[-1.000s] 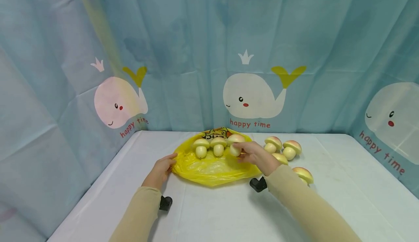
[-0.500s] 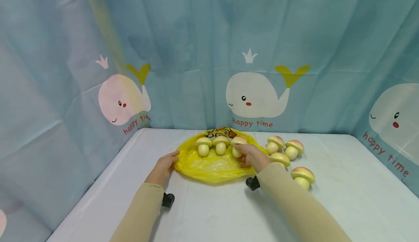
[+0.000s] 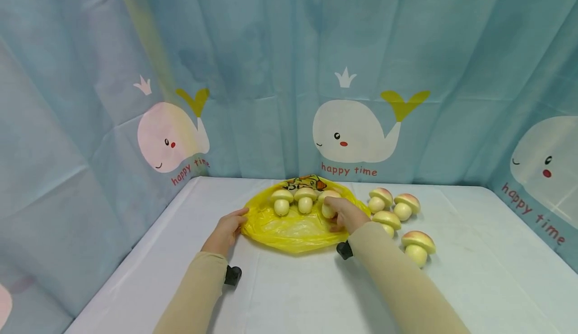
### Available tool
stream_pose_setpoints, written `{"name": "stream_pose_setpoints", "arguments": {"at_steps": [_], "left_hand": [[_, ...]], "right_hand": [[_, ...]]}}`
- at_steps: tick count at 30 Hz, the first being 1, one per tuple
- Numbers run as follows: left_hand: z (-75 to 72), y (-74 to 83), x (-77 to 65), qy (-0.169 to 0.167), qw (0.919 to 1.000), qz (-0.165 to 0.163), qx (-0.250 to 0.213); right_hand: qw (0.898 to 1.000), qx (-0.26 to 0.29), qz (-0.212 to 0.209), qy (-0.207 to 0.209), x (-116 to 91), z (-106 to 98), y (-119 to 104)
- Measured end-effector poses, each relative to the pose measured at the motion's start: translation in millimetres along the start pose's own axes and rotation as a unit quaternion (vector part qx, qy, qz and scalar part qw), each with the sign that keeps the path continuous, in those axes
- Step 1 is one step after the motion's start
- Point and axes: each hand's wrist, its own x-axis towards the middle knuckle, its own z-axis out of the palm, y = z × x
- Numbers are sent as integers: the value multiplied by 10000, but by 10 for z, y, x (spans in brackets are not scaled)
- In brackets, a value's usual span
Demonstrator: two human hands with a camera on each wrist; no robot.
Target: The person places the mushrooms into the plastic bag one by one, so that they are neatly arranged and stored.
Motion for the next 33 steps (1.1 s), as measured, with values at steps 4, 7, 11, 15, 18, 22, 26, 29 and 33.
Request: {"name": "stream_pose_setpoints", "arguments": {"at_steps": [4, 7, 11, 15, 18, 22, 26, 29, 33], "left_hand": [[3, 16, -1, 6, 10000, -21, -3], [5, 23, 15, 52, 10000, -52, -15], [8, 28, 11, 59, 10000, -78, 3], [10, 20, 2, 23, 10000, -52, 14], [16, 9, 3, 16, 10000, -37, -20], [21, -1, 15, 40, 10000, -37, -50], [21, -3, 16, 85, 9999, -84, -21], [27, 3, 14, 115, 9999, -124, -7], [34, 9, 23, 126, 9999, -104, 4]], "right_hand": [[9999, 58, -76, -80, -33, -22, -1], [9995, 176, -198, -163, -57, -35, 10], [9992, 57, -391, -107, -49, -25, 37], [9982, -319, -502, -22, -30, -29, 63], [9974, -522, -500, 21, -24, -39, 73], [9976, -484, -489, -85, -11, -40, 63], [9982, -430, -402, -141, 2, -22, 48], [9984, -407, -373, -91, -6, -4, 47], [9983, -425, -407, 5, -15, 8, 47]]}}
